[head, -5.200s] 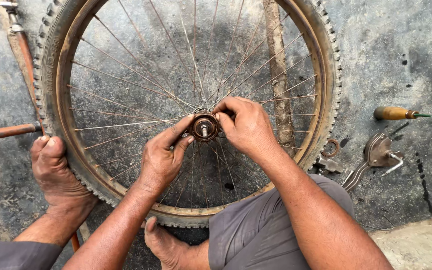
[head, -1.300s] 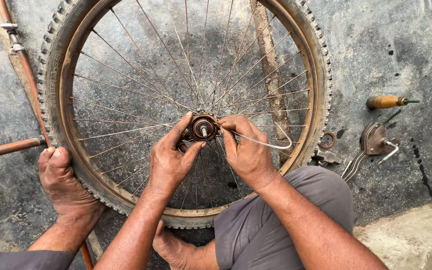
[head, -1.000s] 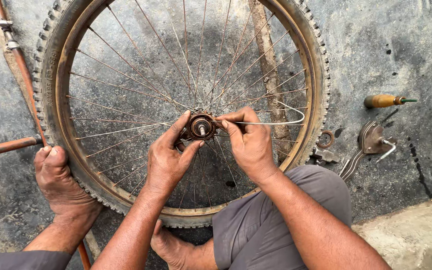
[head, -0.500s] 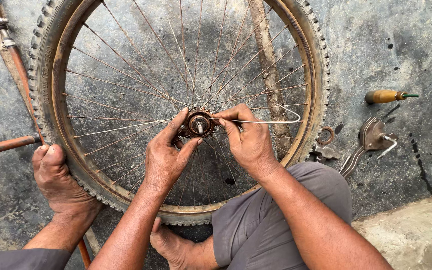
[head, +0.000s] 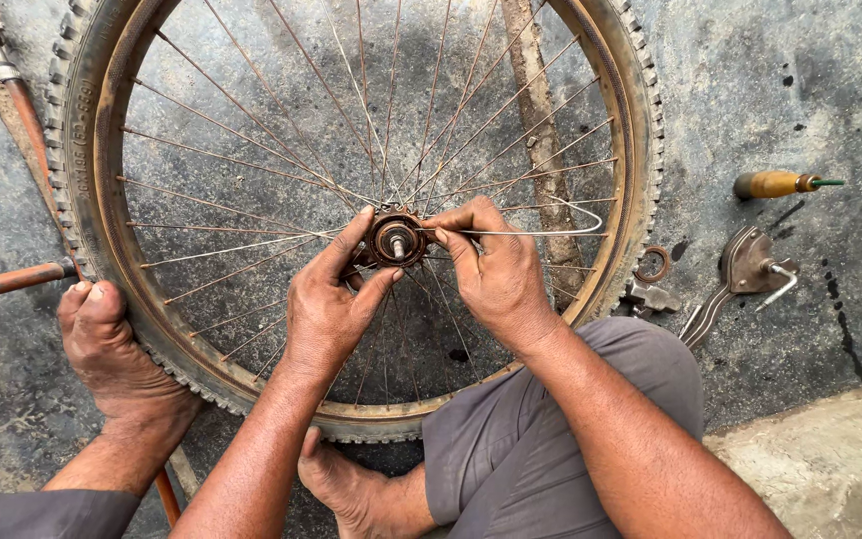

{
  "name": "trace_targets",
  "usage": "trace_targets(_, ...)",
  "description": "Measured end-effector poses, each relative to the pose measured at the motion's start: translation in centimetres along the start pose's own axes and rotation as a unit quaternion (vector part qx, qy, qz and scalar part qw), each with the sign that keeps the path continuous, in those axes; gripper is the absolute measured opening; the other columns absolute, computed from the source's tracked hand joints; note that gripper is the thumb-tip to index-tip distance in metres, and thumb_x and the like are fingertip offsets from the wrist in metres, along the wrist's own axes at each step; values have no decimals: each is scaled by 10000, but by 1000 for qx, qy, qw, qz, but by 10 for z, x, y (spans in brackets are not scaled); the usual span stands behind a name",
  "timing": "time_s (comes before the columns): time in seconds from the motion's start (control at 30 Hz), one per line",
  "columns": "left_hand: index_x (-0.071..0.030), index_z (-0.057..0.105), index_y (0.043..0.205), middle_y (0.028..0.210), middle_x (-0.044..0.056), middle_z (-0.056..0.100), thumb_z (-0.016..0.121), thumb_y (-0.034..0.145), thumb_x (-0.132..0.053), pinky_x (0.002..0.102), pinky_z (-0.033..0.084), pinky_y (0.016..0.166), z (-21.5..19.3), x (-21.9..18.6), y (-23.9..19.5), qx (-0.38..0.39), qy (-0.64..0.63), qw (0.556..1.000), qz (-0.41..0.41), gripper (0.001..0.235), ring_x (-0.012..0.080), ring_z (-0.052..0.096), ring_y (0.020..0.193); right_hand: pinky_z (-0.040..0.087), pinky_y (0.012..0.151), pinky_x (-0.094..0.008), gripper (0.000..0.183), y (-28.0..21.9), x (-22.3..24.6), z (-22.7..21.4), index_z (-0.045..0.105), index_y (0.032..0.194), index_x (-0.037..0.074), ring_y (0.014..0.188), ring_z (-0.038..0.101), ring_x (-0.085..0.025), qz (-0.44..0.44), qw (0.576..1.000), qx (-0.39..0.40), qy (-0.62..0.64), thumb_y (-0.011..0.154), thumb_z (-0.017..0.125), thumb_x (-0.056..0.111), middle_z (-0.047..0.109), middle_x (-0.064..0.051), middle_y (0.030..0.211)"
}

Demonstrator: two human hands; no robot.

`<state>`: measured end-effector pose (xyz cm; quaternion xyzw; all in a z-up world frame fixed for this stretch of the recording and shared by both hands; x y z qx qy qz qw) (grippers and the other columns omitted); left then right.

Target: The person sits on the ground and uses a spoke wrench to tighten the hub of a bicycle wheel. They repeatedly adjust the hub, apply lubricant, and handle a metal ring and spoke tool while working on the wheel.

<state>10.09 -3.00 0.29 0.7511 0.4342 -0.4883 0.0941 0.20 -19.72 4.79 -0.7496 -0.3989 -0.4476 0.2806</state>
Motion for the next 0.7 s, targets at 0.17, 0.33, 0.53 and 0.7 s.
trace_targets(0.17,-228,562,1480,1025,32,766,910,777,-244,260,572,609,1,1,1,6,-5,1000,2,785,56,623,654,601,773,-311,77,0,-4,0,662,1103,55,919,773,-179,31,999,23,-31,1033,630,56,747,-86,966)
trace_targets(0.33,-209,566,1484,1088,44,774,902,781,-238,259,574,614,-1,-1,0,4,-20,1000,11,780,55,628,666,614,805,-302,70,-1,0,-1,650,1112,60,952,775,-182,8,1000,11,-19,1046,629,67,749,-81,993)
trace_targets(0.53,-190,582,1468,1104,60,786,905,783,-216,277,557,609,-6,-9,0,-9,-19,999,25,757,78,621,650,601,798,-324,67,-3,4,1,648,1101,43,943,768,-202,-2,1000,5,-30,1037,632,50,735,-103,990)
trace_targets(0.7,-186,586,1463,1134,78,786,899,783,-227,307,560,626,-7,-9,-1,-2,-10,1000,20,750,143,638,633,609,857,-320,44,-3,7,1,635,1081,31,987,769,-196,-11,999,-4,-34,1037,631,27,751,-102,1035)
Point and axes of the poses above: each hand's wrist, its own y-axis towards the middle knuckle, its own z-axis out of the palm, x = y × z, the point moved 7 cm from there along y, towards the middle knuckle
